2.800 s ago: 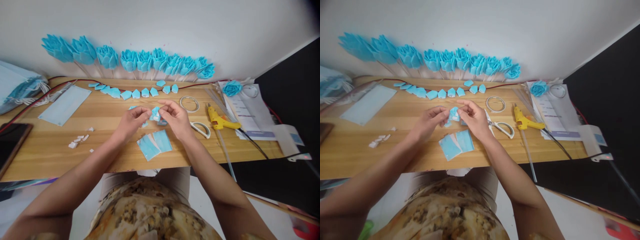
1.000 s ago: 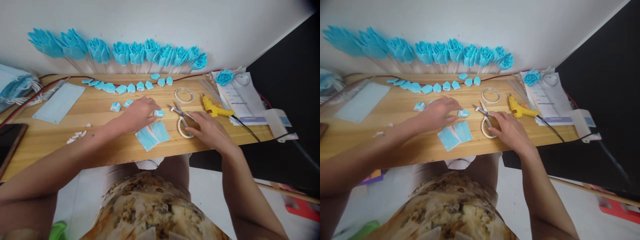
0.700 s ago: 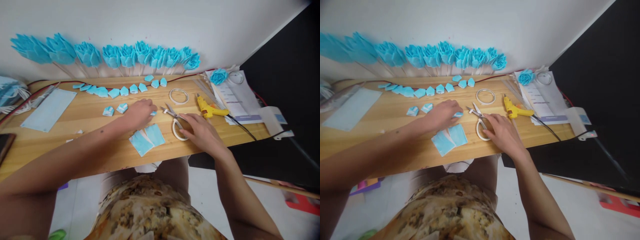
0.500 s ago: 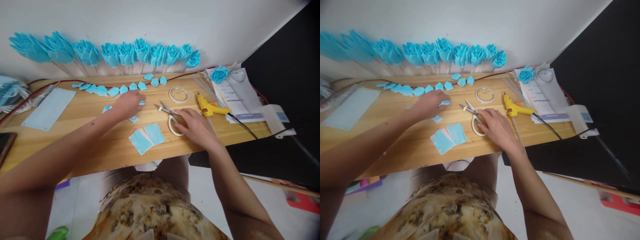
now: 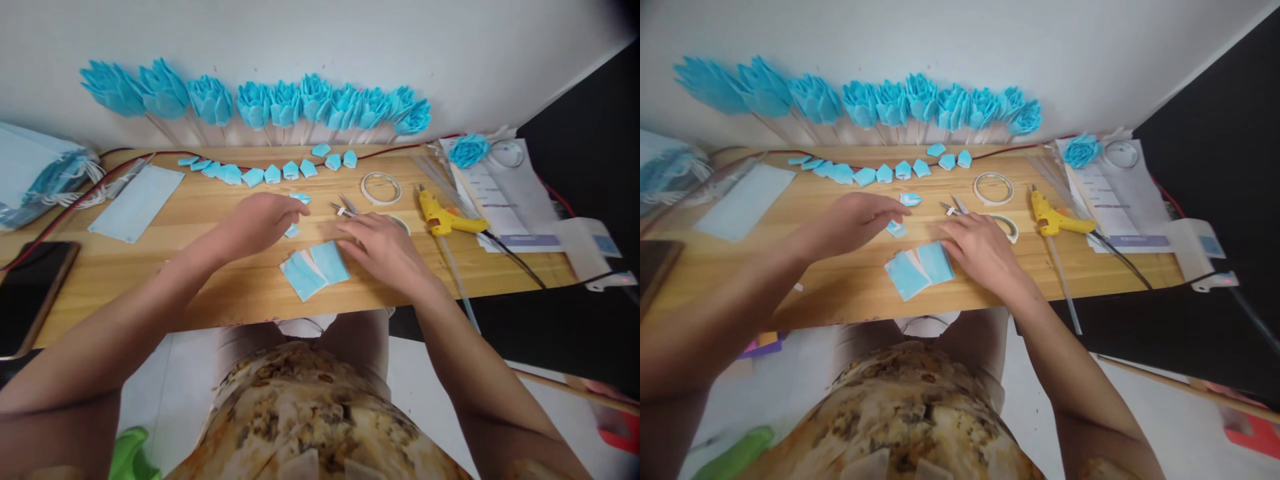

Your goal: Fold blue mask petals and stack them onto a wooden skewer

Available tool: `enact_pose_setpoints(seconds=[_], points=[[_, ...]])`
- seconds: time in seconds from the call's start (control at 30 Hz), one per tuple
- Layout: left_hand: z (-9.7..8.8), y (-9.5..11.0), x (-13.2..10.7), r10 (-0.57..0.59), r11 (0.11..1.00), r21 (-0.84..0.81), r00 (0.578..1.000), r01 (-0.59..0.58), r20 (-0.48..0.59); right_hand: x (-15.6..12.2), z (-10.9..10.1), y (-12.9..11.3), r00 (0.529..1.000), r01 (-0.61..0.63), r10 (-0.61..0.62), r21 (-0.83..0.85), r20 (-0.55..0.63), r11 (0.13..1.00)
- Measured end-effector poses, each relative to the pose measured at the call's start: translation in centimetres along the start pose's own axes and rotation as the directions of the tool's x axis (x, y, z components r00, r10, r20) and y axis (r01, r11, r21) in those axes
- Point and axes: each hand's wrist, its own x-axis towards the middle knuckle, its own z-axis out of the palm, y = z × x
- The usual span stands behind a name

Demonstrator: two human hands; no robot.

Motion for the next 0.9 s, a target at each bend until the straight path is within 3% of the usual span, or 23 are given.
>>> enact_pose_setpoints(seconds=[0.13, 0.3, 0.4, 0.5, 0.57, 0.63, 0.77, 0.83, 0.9], points=[[1.2, 0.5, -1.2, -0.039, 0.999, 0.006, 0.999, 0.039, 0.032, 1.5, 0.1, -1.0, 0.993, 0.047, -0.043, -0.034, 0.111, 0.998], [2.2, -0.7, -1.8, -0.097, 0.995, 0.044, 0.990, 0.093, 0.101, 2.1, 0.3, -1.1, 0.976, 0.015, -0.009, -0.025, 0.219, 1.000], [2.2, -1.7, -2.3, -0.103, 0.994, 0.033, 0.992, 0.101, 0.066, 2.1, 0.5, -0.6, 0.988, -0.018, 0.017, 0.006, 0.152, 1.000], [2.0, -2.0, -2.4, -0.072, 0.995, -0.076, 0.986, 0.061, -0.153, 2.4, 0.4, -0.1, 0.997, -0.075, 0.079, 0.175, -0.016, 0.982], [1.9, -1.7, -2.2, -0.079, 0.978, -0.209, 0.942, 0.010, -0.326, 2.9, 0.2, -0.1, 0.983, -0.113, 0.162, 0.414, -0.086, 0.903], [1.8, -1.1, -1.8, -0.129, 0.926, -0.377, 0.912, -0.029, -0.389, 3.8, 0.0, -0.3, 0.966, -0.114, 0.236, 0.647, -0.104, 0.753], [1.8, -0.2, -0.9, -0.199, 0.719, -0.695, 0.954, -0.014, -0.225, 6.0, 0.1, -1.1, 0.952, -0.055, 0.293, 0.887, -0.093, 0.459], [2.1, -0.3, -0.5, -0.172, 0.638, -0.770, 0.972, -0.015, -0.161, 7.0, 0.3, -1.3, 0.954, -0.045, 0.291, 0.921, -0.076, 0.387], [2.6, -0.8, -0.2, -0.147, 0.582, -0.813, 0.981, -0.019, -0.128, 7.8, 0.5, -1.3, 0.954, -0.041, 0.290, 0.928, -0.073, 0.370]])
